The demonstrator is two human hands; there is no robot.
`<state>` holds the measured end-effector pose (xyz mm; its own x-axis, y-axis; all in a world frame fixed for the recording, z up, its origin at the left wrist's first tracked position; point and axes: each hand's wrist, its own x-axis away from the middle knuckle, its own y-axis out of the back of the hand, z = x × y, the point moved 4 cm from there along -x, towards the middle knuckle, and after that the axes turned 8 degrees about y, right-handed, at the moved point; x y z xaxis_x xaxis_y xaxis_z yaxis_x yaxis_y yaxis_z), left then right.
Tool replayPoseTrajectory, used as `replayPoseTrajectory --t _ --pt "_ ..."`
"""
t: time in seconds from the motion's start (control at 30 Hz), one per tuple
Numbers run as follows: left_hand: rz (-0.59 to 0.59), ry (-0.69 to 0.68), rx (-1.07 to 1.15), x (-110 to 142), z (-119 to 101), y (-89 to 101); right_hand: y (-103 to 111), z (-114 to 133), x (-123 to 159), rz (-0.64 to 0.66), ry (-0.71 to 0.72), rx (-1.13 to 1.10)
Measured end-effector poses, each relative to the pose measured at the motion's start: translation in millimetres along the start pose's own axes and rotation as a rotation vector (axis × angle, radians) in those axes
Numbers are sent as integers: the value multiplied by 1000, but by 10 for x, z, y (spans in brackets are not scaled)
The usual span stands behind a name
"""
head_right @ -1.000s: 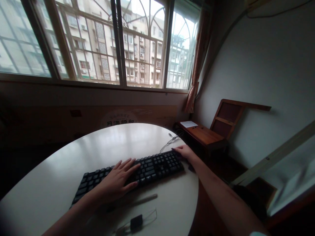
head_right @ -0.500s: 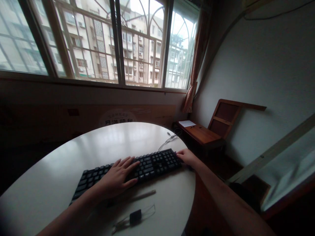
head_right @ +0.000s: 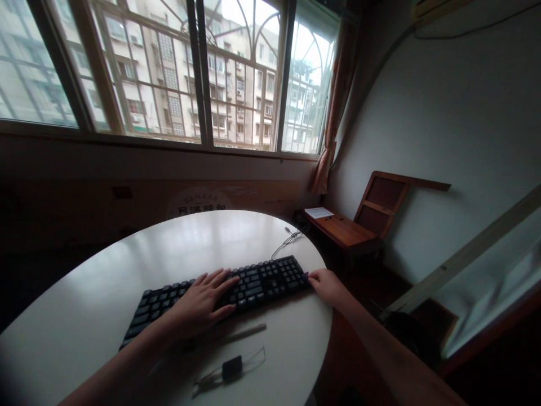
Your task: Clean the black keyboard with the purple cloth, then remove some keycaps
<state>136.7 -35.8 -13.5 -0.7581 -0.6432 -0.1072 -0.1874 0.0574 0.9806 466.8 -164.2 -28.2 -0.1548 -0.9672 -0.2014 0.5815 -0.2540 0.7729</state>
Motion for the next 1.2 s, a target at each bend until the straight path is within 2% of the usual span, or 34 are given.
replayPoseTrajectory --t 0.23,0.4,0.5,0.57,0.6,0.7,0.83,0.97,1.2 --pt "-10 -2 20 7 4 1 1 -31 210 -8 -51 1" --pt "4 -7 1 19 -5 13 182 -12 152 -49 -49 27" --pt "-6 -12 17 21 -4 15 295 177 -26 -155 62 112" --pt "-8 -17 25 24 -5 16 284 399 -196 -212 262 252" --pt "-5 -17 25 25 -6 16 241 488 -292 -203 316 277" --pt "6 -15 21 27 -12 22 45 680 -576 -108 447 328" --pt "5 -15 25 27 -18 28 -159 758 -790 105 630 407" --pt "15 -22 21 31 -18 22 -147 752 -818 263 773 487" --pt "30 -6 -1 24 -30 14 -130 812 -808 460 939 632"
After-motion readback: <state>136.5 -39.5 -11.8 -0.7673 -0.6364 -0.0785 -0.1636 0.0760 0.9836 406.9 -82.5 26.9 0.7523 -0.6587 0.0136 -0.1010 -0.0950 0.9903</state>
